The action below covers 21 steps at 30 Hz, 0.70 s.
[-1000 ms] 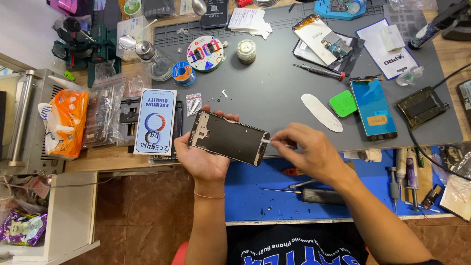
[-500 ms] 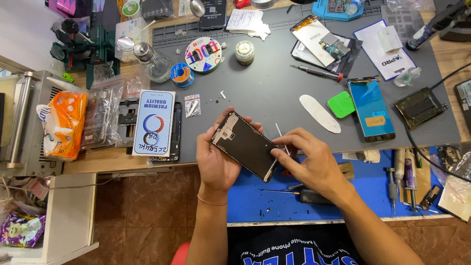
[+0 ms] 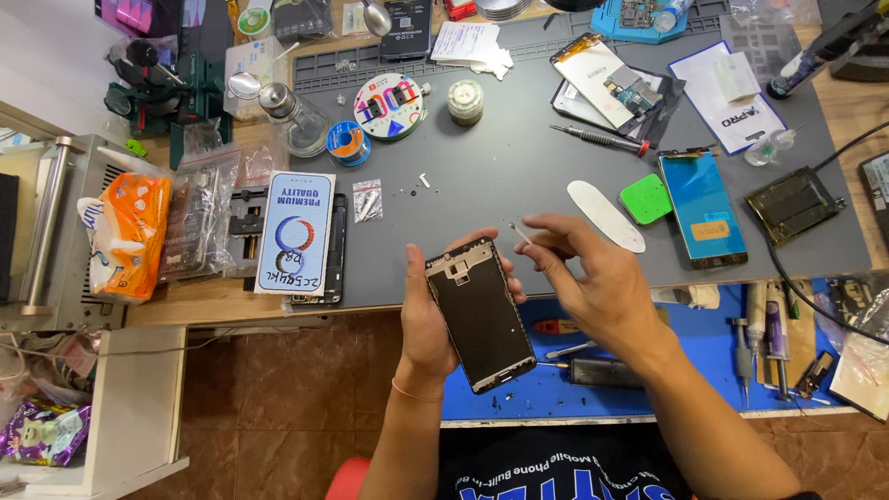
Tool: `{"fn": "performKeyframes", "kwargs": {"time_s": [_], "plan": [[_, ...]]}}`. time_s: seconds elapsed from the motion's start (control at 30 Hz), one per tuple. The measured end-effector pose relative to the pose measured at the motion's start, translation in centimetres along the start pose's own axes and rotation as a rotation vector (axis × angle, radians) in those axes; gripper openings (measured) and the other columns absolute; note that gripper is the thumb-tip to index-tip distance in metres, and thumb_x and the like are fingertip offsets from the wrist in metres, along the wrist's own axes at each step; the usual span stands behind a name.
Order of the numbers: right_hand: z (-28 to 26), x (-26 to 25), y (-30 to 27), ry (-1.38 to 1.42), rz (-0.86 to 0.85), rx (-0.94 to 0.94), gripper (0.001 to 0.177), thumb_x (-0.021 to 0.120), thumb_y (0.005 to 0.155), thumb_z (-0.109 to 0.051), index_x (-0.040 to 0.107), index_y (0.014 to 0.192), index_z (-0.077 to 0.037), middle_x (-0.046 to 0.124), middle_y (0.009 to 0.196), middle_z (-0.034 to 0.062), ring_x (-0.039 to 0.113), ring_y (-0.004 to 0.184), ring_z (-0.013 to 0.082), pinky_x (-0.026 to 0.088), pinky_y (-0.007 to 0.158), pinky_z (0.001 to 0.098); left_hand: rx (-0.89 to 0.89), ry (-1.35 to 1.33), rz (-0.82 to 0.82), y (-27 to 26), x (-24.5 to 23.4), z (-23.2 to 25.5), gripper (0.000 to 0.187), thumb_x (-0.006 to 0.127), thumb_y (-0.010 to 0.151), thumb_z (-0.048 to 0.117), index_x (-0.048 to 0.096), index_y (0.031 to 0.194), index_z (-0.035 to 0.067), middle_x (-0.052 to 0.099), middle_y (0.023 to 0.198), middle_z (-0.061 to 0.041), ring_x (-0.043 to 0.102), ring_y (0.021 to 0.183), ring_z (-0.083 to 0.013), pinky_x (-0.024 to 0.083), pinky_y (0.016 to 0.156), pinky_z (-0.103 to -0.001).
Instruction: The person uses a precision knife to scrape adhesive from the edges of a disassembled smartphone frame. They then use a brush to sweep away debris and a cotton swab to clean the interior surfaces of the device.
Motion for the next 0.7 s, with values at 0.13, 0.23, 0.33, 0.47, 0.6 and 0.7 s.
{"fn": "performKeyframes", "kwargs": {"time_s": [0.13, 0.23, 0.33, 0.47, 0.6, 0.7], "plan": [[0.1, 0.2, -0.2, -0.033, -0.013, -0.118, 0.01, 0.075, 0.097, -0.008, 0.078, 0.106, -0.012, 0.078, 0.084, 0.0063, 0.073, 0.071, 0.0245, 0.059, 0.069, 0.0327, -0.011, 0.021, 0.0, -0.1, 0.1, -0.4, 0.092, 0.021, 0.105, 0.072, 0.052, 0.148, -0.003, 0.07, 0.109, -0.029, 0.076, 0.099, -0.0362, 0.065, 0.09, -0.052], [-0.6, 0.0, -0.4, -0.09, 0.038, -0.182, 0.011, 0.077, 0.096, -0.008, 0.079, 0.105, -0.012, 0.076, 0.09, 0.0029, 0.071, 0.072, 0.0178, 0.059, 0.068, 0.0296, -0.017, 0.057, 0.006, -0.2, 0.2, -0.7, 0.093, 0.019, 0.105, 0.071, 0.053, 0.147, -0.003, 0.07, 0.108, -0.029, 0.076, 0.096, -0.0359, 0.065, 0.089, -0.051], [-0.9, 0.0, -0.4, -0.141, 0.059, -0.223, 0.012, 0.077, 0.095, -0.005, 0.08, 0.105, -0.011, 0.071, 0.088, 0.0072, 0.07, 0.07, 0.0225, 0.059, 0.065, 0.0332, -0.02, 0.088, 0.0, -0.3, 0.3, -0.8, 0.093, 0.019, 0.104, 0.073, 0.055, 0.145, -0.003, 0.07, 0.106, -0.029, 0.076, 0.094, -0.0353, 0.066, 0.085, -0.049], [-0.9, -0.6, -0.8, -0.153, 0.093, -0.268, 0.011, 0.076, 0.096, -0.004, 0.08, 0.103, -0.012, 0.07, 0.089, 0.0036, 0.069, 0.069, 0.0191, 0.058, 0.064, 0.0301, -0.014, 0.065, 0.006, -0.6, 0.9, -0.4, 0.09, 0.021, 0.105, 0.07, 0.056, 0.142, -0.003, 0.071, 0.105, -0.027, 0.077, 0.094, -0.0331, 0.065, 0.085, -0.047], [-1.7, -0.1, -1.0, -0.185, 0.077, -0.32, 0.014, 0.075, 0.096, -0.003, 0.08, 0.104, -0.012, 0.069, 0.09, 0.0051, 0.071, 0.073, 0.024, 0.059, 0.066, 0.0341, -0.005, 0.067, -0.021, -0.6, 1.1, -0.5, 0.089, 0.019, 0.106, 0.07, 0.056, 0.142, -0.004, 0.07, 0.106, -0.028, 0.076, 0.095, -0.0347, 0.065, 0.086, -0.047], [-1.9, -0.1, -0.8, -0.173, 0.047, -0.318, 0.014, 0.075, 0.094, -0.001, 0.079, 0.104, -0.01, 0.07, 0.09, 0.0083, 0.072, 0.075, 0.0288, 0.059, 0.066, 0.0392, 0.013, 0.095, -0.035, -0.5, 1.4, -0.5, 0.088, 0.019, 0.107, 0.068, 0.055, 0.142, -0.005, 0.07, 0.106, -0.027, 0.076, 0.095, -0.0335, 0.065, 0.086, -0.047]]}}
Point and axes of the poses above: each hand's wrist, its own y-axis towards the middle knuckle, its own x-axis out of the palm, z = x × y, the point moved 10 cm from there along y, towards the middle knuckle
